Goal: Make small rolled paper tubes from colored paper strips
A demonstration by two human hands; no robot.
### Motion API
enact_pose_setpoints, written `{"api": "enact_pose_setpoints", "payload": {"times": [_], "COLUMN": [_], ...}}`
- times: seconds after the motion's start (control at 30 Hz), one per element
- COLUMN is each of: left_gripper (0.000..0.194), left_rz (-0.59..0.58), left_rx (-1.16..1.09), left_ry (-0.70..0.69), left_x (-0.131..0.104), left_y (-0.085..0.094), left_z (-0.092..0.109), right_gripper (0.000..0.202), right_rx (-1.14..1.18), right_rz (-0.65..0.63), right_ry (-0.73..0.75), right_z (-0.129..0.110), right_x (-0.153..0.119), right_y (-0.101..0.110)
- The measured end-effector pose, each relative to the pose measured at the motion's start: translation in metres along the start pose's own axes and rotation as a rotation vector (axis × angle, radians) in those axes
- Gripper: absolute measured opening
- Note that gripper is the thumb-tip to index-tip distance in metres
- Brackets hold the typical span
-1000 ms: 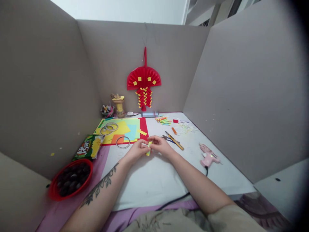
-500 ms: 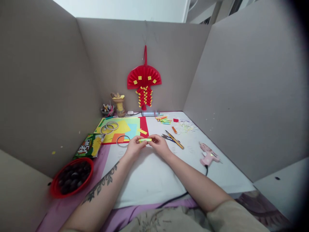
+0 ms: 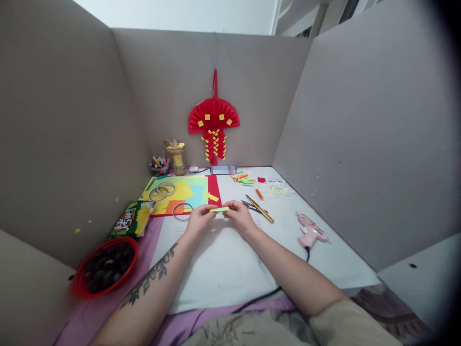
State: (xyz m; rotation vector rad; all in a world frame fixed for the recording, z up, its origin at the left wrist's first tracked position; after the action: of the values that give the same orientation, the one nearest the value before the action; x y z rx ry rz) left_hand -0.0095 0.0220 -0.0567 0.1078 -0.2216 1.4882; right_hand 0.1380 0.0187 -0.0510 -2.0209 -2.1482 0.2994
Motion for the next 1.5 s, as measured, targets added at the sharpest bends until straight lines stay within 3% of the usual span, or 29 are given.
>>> {"api": "enact_pose_setpoints", "payload": {"times": [0.1,0.3,0.5,0.73,1.5], "left_gripper": [0.026,0.025,0.026,0.029,0.028], "left_rz": [-0.030,-0.002,-0.024,0.012,0.043], "left_rx": [-0.069,0.056,0.019,0.045,0.043], "left_ry": [0.024,0.001,-0.008,0.031,0.059], "left_x": [0.000,0.000,-0.001,0.000,-0.005], "left_y": [-0.004,0.000,-0.002,0.000,-0.004], "left_z": [-0.003,-0.001,-0.002,-0.009,-0.005], "right_gripper": [0.015,0.014,0.015,0.016,0.010], "right_rx": [-0.011,-0.020,-0.041,-0.008,-0.001], "right_rz": [-0.023,0.006,0.008,0.035,0.063], "right_ry": [0.020,-0.025,-0.021,-0.076,-0.093], "right_z": [-0.002,0.004,0.004,0.007,0.011], "right_x": [-0.001,0.000,0.000,-0.001,-0.002], "right_y": [-0.001,0.000,-0.002,-0.001,-0.002]}}
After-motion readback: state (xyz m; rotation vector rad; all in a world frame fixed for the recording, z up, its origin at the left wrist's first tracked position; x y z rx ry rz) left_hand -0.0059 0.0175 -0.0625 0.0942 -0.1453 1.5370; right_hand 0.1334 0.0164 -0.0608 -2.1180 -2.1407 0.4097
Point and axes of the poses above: each hand's wrist, its own x-axis towards the middle knuckle, its own y-axis out of the back of the hand, z = x × y, the point moved 7 cm from there along x, towards the middle knuckle, and after that the axes turned 8 degrees about -y, right-handed, at the moved point
